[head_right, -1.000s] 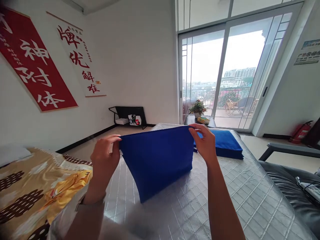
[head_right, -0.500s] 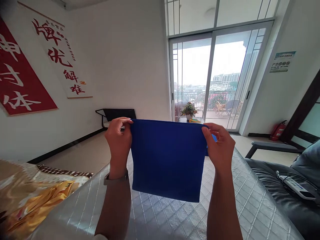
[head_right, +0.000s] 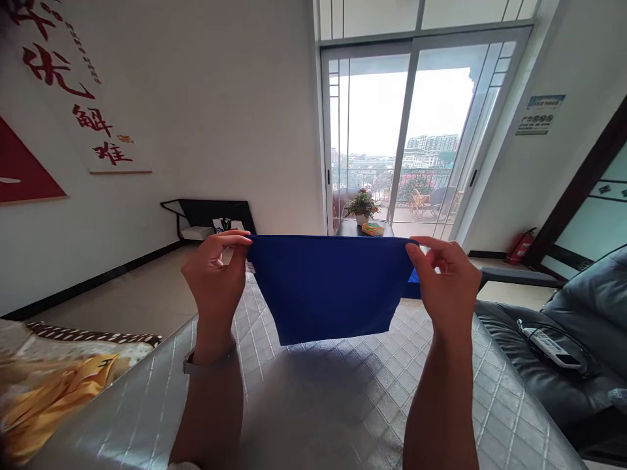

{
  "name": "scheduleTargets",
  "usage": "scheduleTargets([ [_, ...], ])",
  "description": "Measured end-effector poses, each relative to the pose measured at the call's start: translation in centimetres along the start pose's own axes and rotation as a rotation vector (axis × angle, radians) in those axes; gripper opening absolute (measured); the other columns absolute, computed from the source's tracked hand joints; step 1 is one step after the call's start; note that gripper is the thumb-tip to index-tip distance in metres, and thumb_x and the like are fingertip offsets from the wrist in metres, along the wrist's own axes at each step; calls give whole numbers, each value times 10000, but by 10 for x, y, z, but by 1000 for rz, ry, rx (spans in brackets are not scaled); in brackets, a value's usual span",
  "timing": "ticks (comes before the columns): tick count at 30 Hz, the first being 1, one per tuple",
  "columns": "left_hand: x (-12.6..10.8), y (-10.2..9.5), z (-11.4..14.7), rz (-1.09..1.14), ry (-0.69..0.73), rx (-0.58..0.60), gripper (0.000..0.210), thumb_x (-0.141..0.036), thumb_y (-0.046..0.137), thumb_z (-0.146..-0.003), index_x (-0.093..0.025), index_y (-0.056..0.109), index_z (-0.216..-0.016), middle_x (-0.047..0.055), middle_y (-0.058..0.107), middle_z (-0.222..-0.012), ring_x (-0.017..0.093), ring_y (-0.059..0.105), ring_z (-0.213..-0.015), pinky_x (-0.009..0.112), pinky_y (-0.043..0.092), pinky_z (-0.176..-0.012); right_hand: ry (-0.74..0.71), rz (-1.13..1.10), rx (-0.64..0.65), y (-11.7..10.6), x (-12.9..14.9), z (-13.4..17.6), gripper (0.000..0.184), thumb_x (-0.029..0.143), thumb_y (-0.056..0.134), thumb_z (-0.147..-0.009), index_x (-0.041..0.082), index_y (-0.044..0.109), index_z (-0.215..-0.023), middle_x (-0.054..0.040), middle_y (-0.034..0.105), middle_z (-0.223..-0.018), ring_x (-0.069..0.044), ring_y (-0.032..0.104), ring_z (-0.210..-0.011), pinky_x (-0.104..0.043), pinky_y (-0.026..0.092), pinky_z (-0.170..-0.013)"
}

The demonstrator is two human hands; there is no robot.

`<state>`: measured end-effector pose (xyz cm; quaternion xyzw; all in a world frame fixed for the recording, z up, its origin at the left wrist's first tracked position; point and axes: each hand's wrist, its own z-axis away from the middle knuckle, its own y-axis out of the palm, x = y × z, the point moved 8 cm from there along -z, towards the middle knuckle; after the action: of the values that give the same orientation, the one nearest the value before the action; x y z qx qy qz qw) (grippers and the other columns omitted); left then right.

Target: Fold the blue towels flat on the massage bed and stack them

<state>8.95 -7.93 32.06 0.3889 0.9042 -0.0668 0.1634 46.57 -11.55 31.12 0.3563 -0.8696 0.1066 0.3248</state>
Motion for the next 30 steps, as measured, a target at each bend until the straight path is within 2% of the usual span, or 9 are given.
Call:
scheduleTargets([
  [2, -5, -2, 0, -2, 20, -4, 145, -143, 589, -908, -225, 686, -837, 5, 754, -970, 167, 700, -977, 315, 514, -923, 104, -41, 27, 1, 0, 3, 246, 391, 814, -761, 241, 795, -955, 82, 533, -533, -74, 429, -466, -218, 361, -450],
  [4, -11, -4, 1, -19, 48, -13, 151, -144, 589, -920, -229, 689, -846, 5, 753, -969, 168, 696, -975, 319, 511, -921, 192, -96, 54, 4, 1, 6, 278, 402, 813, -757, 221, 779, -966, 79, 552, -472, -80, 422, -384, -210, 321, -377],
  [7, -21, -7, 3, -51, 90, -37, 158, -154, 590, -940, -238, 694, -856, 3, 753, -968, 173, 683, -988, 333, 503, -926, 231, -167, 19, 3, 7, 9, 264, 354, 805, -762, 214, 756, -980, 32, 682, -561, -118, 564, -406, -208, 408, -370],
  [10, -30, -10, 5, -66, 99, -43, 162, -178, 587, -956, -247, 706, -870, 2, 750, -978, 179, 672, -989, 336, 510, -894, 205, -215, -74, -1, 11, 8, 224, 288, 790, -767, 211, 751, -973, 2, 744, -669, -173, 718, -595, -233, 548, -470],
  [13, -38, -10, 7, -49, 107, -1, 194, -179, 583, -959, -261, 737, -875, -5, 738, -1014, 157, 673, -910, 305, 522, -816, 174, -256, -148, -4, 11, 7, 180, 236, 776, -764, 209, 752, -941, 4, 754, -709, -190, 761, -726, -266, 626, -604],
  [17, -42, -6, 10, 8, 64, 114, 231, -175, 579, -953, -286, 771, -889, -23, 725, -1048, 100, 652, -709, 257, 522, -673, 140, -288, -188, -5, 9, 5, 187, 159, 759, -742, 212, 746, -921, 21, 760, -726, -193, 771, -806, -308, 654, -757],
  [21, -36, 0, 14, 3, -54, 203, 257, -191, 551, -959, -286, 785, -911, -27, 721, -1081, 52, 572, -523, 243, 504, -574, 139, -288, -186, -5, 7, 4, 210, 139, 771, -719, 196, 744, -919, 13, 770, -738, -203, 772, -820, -334, 657, -800],
  [23, -35, 2, 15, -40, -66, 222, 252, -209, 552, -958, -280, 792, -931, -17, 728, -1063, 69, 593, -557, 249, 512, -595, 143, -284, -181, -5, 6, 3, 213, 139, 773, -715, 192, 745, -919, 9, 771, -735, -208, 773, -804, -347, 660, -799],
  [30, -52, 2, 14, -54, 27, 248, 217, -211, 583, -955, -291, 784, -961, 1, 726, -1000, 169, 660, -903, 298, 531, -767, 95, -259, -234, -11, 9, 4, 207, 156, 771, -741, 199, 747, -943, 8, 775, -778, -228, 772, -845, -402, 653, -846],
])
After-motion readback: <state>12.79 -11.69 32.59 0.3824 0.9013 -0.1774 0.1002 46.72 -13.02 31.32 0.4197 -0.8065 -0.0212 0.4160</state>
